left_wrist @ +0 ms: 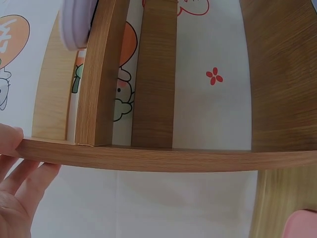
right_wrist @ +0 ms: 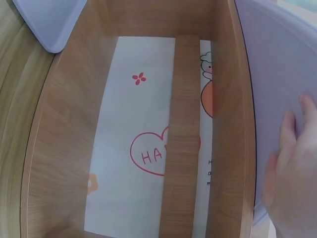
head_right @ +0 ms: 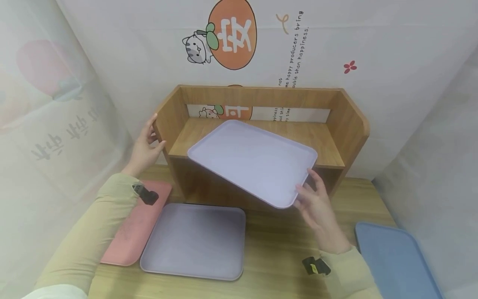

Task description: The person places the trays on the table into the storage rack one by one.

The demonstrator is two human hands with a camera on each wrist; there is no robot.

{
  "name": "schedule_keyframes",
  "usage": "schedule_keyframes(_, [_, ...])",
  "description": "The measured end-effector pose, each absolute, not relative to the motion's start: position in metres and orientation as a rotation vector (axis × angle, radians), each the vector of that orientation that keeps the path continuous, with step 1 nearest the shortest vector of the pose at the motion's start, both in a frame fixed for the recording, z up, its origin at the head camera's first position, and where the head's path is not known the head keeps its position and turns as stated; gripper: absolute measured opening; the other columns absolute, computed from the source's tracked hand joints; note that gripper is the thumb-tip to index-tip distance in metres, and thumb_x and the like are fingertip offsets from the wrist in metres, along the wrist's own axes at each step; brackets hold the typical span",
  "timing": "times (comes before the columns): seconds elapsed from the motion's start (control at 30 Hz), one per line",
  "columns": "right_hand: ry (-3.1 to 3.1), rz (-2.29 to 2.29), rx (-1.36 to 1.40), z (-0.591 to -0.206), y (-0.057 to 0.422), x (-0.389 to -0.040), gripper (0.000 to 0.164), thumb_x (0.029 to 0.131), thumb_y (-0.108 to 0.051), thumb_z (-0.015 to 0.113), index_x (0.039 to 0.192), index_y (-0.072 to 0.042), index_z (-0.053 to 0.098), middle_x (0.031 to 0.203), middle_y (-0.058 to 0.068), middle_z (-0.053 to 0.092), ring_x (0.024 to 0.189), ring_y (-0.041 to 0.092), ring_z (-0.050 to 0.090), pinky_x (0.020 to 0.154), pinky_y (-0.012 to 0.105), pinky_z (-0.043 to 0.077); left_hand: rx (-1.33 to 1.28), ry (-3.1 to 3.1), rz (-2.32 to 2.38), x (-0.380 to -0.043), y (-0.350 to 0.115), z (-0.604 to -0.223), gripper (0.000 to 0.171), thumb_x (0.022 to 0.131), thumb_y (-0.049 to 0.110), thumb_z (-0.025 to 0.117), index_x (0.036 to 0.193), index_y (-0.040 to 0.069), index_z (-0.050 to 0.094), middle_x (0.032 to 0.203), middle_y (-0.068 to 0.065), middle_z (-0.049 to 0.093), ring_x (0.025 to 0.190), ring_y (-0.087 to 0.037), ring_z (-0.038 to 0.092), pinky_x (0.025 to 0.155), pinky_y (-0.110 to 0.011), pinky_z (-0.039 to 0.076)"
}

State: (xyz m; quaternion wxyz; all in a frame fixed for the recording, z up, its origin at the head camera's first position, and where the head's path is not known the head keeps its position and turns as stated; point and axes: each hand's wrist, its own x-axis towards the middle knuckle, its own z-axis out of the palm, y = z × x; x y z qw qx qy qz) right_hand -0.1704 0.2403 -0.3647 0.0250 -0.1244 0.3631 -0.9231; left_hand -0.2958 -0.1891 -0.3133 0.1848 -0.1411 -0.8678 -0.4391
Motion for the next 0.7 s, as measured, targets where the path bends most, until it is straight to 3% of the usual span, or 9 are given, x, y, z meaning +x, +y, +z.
schedule_keyframes(0.2, [1.195,-2.886,-0.264,-0.360,0.231,-0.168,0.048,0.094,0.009,0.042,0.125,-0.024,0.027,0.102,0.007,0.054,0.083,0.016,0.066,0.070,0.026,0.057,-0.409,-2.422,-1.272,-0.295,-0.189,-0.315,0.084,0.090,-0.003,0.057,0.151,0.036,0.015,0.139,-0.025,0.041,0.121,-0.043,0.051,0.090,-0.056,0.049])
schedule_keyframes(0.43, [1.378,-2.783,-0.228,-0.353,0.240,-0.174,0.068,0.096,0.004,0.040,0.138,-0.032,0.000,0.115,0.005,0.042,0.089,0.016,0.066,0.072,0.030,0.058,-0.408,-2.420,-1.264,-0.293,-0.189,-0.314,0.084,0.090,-0.003,0.057,0.150,0.037,0.015,0.138,-0.025,0.041,0.120,-0.043,0.051,0.088,-0.056,0.050])
schedule_keyframes(0.53, [1.384,-2.741,-0.207,-0.351,0.248,-0.182,0.069,0.097,0.003,0.040,0.139,-0.033,-0.001,0.123,0.004,0.027,0.089,0.014,0.065,0.071,0.031,0.058,-0.410,-2.420,-1.262,-0.292,-0.189,-0.314,0.084,0.090,-0.003,0.057,0.150,0.037,0.015,0.138,-0.025,0.041,0.120,-0.043,0.051,0.088,-0.056,0.050])
schedule_keyframes(0.7, [1.279,-2.682,-0.268,-0.354,0.260,-0.193,0.064,0.096,0.008,0.037,0.136,-0.035,0.010,0.124,0.004,0.027,0.090,0.016,0.064,0.071,0.033,0.059,-0.411,-2.424,-1.267,-0.292,-0.188,-0.314,0.084,0.090,-0.003,0.057,0.150,0.038,0.015,0.139,-0.025,0.040,0.120,-0.043,0.050,0.088,-0.056,0.050])
